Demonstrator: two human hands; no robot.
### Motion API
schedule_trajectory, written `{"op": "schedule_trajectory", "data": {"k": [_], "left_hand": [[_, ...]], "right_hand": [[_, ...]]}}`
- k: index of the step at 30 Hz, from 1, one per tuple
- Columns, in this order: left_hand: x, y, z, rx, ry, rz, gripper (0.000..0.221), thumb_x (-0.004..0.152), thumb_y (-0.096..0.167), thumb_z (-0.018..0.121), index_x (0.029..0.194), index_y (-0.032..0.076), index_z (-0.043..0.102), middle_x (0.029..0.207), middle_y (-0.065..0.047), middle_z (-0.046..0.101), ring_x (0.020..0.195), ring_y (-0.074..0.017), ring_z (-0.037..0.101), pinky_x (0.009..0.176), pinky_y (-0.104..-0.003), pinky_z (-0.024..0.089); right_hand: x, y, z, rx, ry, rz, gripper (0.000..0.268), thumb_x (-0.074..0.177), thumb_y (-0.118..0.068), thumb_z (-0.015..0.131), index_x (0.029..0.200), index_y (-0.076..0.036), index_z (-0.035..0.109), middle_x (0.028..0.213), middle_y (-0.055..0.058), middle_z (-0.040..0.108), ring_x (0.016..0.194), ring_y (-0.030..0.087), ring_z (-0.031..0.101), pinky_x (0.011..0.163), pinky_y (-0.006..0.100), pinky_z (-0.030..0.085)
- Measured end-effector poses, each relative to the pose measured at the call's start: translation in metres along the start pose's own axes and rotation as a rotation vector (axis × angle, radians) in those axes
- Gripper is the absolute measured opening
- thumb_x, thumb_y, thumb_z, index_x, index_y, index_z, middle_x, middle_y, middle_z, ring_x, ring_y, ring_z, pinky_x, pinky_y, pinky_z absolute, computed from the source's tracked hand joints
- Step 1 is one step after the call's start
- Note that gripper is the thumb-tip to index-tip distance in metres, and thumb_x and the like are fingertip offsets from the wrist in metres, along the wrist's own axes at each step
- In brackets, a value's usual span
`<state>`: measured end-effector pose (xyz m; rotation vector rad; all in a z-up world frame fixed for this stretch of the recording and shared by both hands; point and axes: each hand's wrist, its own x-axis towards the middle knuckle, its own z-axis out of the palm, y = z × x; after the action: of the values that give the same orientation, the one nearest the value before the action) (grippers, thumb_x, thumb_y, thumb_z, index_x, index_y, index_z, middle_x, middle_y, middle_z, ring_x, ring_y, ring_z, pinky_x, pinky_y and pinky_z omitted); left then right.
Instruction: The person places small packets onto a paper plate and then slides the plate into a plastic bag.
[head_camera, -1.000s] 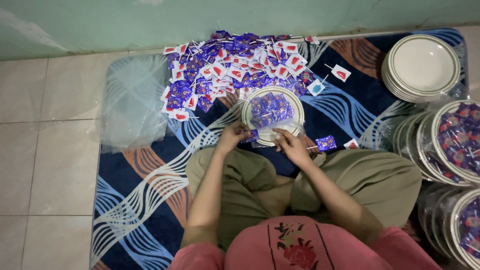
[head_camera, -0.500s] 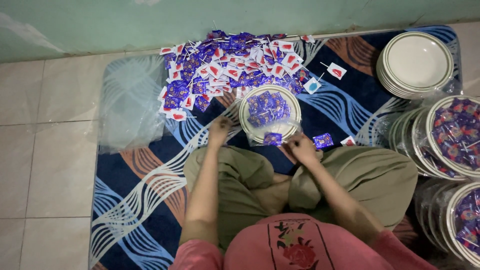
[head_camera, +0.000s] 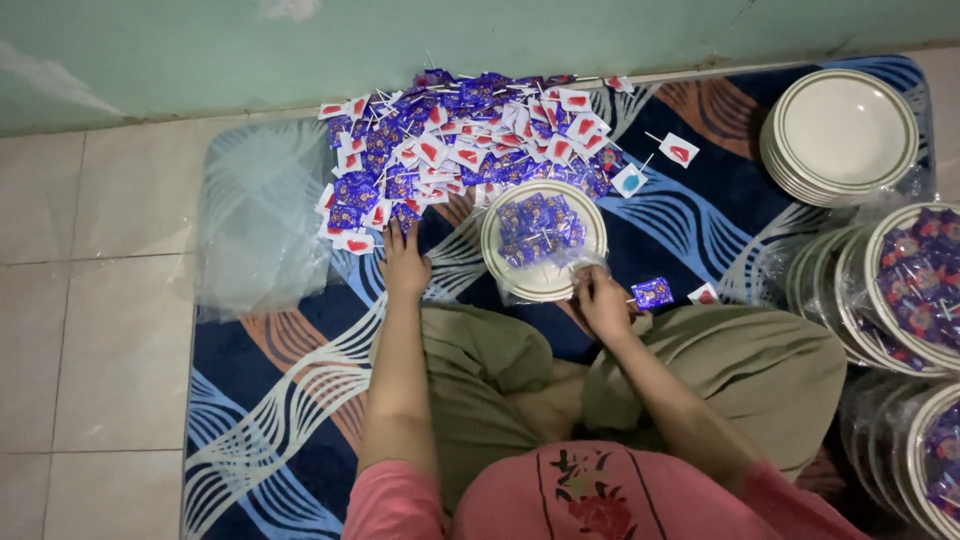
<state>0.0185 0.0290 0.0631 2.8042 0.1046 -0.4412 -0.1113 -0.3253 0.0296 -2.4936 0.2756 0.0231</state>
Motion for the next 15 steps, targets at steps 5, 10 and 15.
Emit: {"op": "schedule_trajectory", "data": {"k": [5,10,15], "left_hand": [[0.019,-0.003,0.015,0.01,-0.008,-0.044,0.071,0.105,0.02,0.043,0.166,0.028,0.007,0.174,-0.004,0.004,0.159,-0.0301,-0.003,0.114,-0.07,0.027],[0.028,-0.004,0.03,-0.026,0.007,-0.09,0.068,0.104,0.025,0.042,0.166,0.028,0.012,0.173,0.002,0.015,0.159,-0.0263,0.005,0.114,-0.071,0.025],[0.031,-0.01,0.051,0.131,0.168,0.042,0.052,0.1,0.031,0.049,0.151,0.025,0.045,0.147,0.0,0.051,0.132,-0.0261,0.046,0.102,-0.06,0.043]], "right_hand": [[0.0,-0.012,-0.004,0.012,-0.006,-0.052,0.019,0.095,-0.02,0.06,0.113,-0.013,0.065,0.101,0.023,0.074,0.101,0.045,0.071,0.09,0.053,0.056],[-0.011,-0.021,-0.004,-0.008,-0.048,-0.019,0.045,0.09,-0.021,0.065,0.134,-0.015,0.06,0.125,0.019,0.062,0.111,0.045,0.066,0.095,0.054,0.057],[-0.012,-0.022,0.006,-0.142,-0.019,-0.114,0.047,0.091,-0.027,0.062,0.136,-0.015,0.062,0.137,0.011,0.055,0.117,0.042,0.065,0.105,0.055,0.05]]}}
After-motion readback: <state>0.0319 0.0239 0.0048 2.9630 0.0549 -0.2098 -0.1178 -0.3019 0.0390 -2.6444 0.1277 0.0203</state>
